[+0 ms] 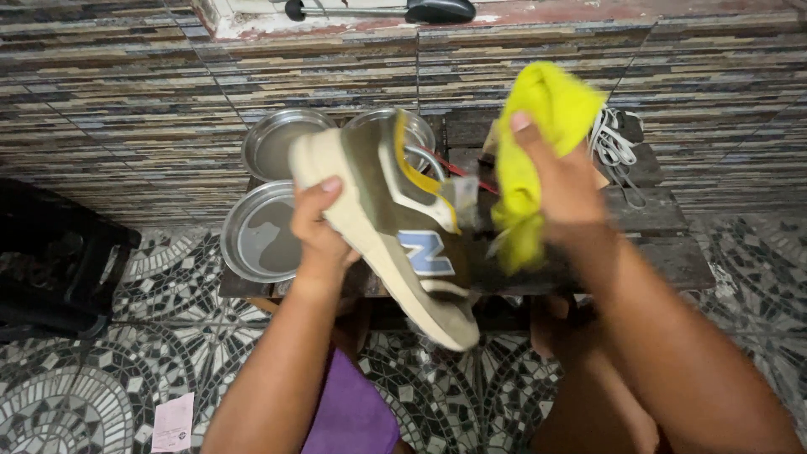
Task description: The person scrubs the side and interior of a sneaker using a toothbrush and water from metal bowls. They then wipe the shoe with a yellow cloth and continue scrubbing the inner lining with the toothbrush.
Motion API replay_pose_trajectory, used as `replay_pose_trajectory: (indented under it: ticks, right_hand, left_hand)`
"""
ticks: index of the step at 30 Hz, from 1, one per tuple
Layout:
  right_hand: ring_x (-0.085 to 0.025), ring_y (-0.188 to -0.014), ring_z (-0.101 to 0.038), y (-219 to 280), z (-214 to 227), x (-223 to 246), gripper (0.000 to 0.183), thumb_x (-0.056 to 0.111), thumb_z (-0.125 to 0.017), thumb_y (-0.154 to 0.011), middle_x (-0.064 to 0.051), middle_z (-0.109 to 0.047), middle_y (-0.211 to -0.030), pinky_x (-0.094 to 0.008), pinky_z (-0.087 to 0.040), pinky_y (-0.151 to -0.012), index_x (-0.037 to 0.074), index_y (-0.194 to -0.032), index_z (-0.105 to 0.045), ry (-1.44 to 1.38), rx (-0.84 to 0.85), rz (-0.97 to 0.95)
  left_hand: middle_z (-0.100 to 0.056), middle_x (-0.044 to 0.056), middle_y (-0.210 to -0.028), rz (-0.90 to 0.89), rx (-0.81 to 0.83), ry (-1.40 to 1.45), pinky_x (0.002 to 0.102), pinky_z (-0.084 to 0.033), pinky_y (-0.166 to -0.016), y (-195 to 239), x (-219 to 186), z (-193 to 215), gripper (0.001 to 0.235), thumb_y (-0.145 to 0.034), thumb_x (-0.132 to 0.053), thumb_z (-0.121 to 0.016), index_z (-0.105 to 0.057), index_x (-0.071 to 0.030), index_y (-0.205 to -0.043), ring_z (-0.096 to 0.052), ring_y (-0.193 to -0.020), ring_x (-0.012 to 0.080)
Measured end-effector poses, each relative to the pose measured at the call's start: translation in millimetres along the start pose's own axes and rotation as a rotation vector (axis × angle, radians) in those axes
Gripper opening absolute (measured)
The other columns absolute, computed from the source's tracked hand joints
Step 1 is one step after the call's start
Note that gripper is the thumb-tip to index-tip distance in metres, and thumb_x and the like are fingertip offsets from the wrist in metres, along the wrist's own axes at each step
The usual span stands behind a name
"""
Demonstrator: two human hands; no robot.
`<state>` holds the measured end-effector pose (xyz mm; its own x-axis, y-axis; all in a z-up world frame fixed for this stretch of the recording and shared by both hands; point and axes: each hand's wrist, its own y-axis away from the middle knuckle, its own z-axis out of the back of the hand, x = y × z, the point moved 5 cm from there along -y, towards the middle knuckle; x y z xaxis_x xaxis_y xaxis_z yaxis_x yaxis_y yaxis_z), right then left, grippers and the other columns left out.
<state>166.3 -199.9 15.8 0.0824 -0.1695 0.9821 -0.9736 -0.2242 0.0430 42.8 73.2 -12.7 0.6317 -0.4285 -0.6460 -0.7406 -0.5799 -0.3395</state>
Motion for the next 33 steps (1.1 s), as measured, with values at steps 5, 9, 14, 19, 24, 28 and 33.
replay_pose_trajectory:
  ticks: [5, 9, 14, 19, 24, 28, 33]
  right_hand:
    - [-0.044, -0.083, -0.075, -6.0, 26.8, 41.7, 0.036, 0.026, -0.074, -0.105, -0.028, -0.074, -0.087, -0.059, -0.056, -0.076, -0.009, -0.110, -0.075, 0.896, 0.175, 0.294]
    - [-0.059, -0.125, -0.063, 3.9, 10.8, 29.3, 0.088, 0.064, -0.064, -0.095, -0.044, -0.066, -0.127, -0.067, -0.050, -0.107, -0.011, -0.141, -0.058, 1.427, 0.422, 0.062]
    - [-0.052, -0.130, -0.060, 8.9, -2.7, 30.0, 0.058, 0.042, -0.048, -0.108, -0.033, -0.066, -0.131, -0.062, -0.047, -0.108, 0.003, -0.151, -0.055, 0.787, 0.490, 0.180]
    - [-0.050, -0.131, -0.060, 43.7, -38.4, 2.2, 0.099, 0.019, -0.088, -0.070, -0.029, -0.059, -0.143, -0.060, -0.052, -0.107, 0.010, -0.154, -0.037, 0.736, 0.747, 0.060]
    - [-0.037, -0.118, -0.073, 45.4, -40.8, -2.2, 0.103, 0.046, -0.108, -0.046, -0.016, -0.077, -0.118, -0.053, -0.057, -0.103, 0.013, -0.130, -0.059, 0.750, 0.640, 0.328]
    - [-0.045, -0.120, -0.067, 48.8, -29.0, 10.0, 0.105, 0.048, -0.106, -0.048, -0.020, -0.071, -0.118, -0.058, -0.053, -0.106, 0.010, -0.133, -0.058, 0.880, 0.426, 0.454]
    - [-0.047, -0.121, -0.066, 58.4, -43.3, 18.0, 0.106, 0.045, -0.105, -0.048, -0.021, -0.068, -0.123, -0.059, -0.052, -0.106, 0.008, -0.135, -0.055, 0.887, 0.393, 0.492]
  left_hand:
    - [-0.073, 0.015, -0.099, 0.033, -0.068, 0.170, 0.041, -0.062, -0.081, -10.5, -9.2, 20.9, 0.066, -0.070, -0.033, -0.064, -0.067, -0.008, -0.131, -0.067, -0.075, 0.0271]
    - [-0.074, 0.016, -0.105, -0.024, -0.074, 0.188, 0.049, -0.063, -0.096, -11.6, -0.5, 26.1, 0.065, -0.073, -0.036, -0.062, -0.067, -0.009, -0.132, -0.072, -0.086, 0.0313]
    - [-0.073, 0.021, -0.111, -0.179, -0.118, 0.190, 0.051, -0.059, -0.103, -11.3, 7.9, 32.6, 0.068, -0.072, -0.037, -0.061, -0.063, -0.009, -0.134, -0.071, -0.094, 0.0342]
    - [-0.070, 0.022, -0.126, -0.283, -0.061, 0.231, 0.056, -0.052, -0.117, -0.1, 0.3, 21.3, 0.070, -0.078, -0.031, -0.057, -0.058, -0.006, -0.143, -0.071, -0.110, 0.0370]
    - [-0.071, 0.018, -0.130, -0.276, 0.042, 0.202, 0.062, -0.048, -0.123, 0.1, -36.5, -12.4, 0.072, -0.075, -0.027, -0.058, -0.058, -0.008, -0.144, -0.071, -0.117, 0.0378]
    - [-0.067, 0.022, -0.139, -0.276, 0.090, 0.278, 0.066, -0.044, -0.124, -3.3, -28.3, -18.6, 0.077, -0.075, -0.021, -0.055, -0.054, -0.004, -0.150, -0.067, -0.126, 0.0413]
    - [-0.072, 0.021, -0.124, -0.238, 0.125, 0.367, 0.065, -0.048, -0.120, 7.9, -39.5, -44.6, 0.082, -0.064, -0.016, -0.053, -0.058, 0.000, -0.145, -0.071, -0.112, 0.0392]
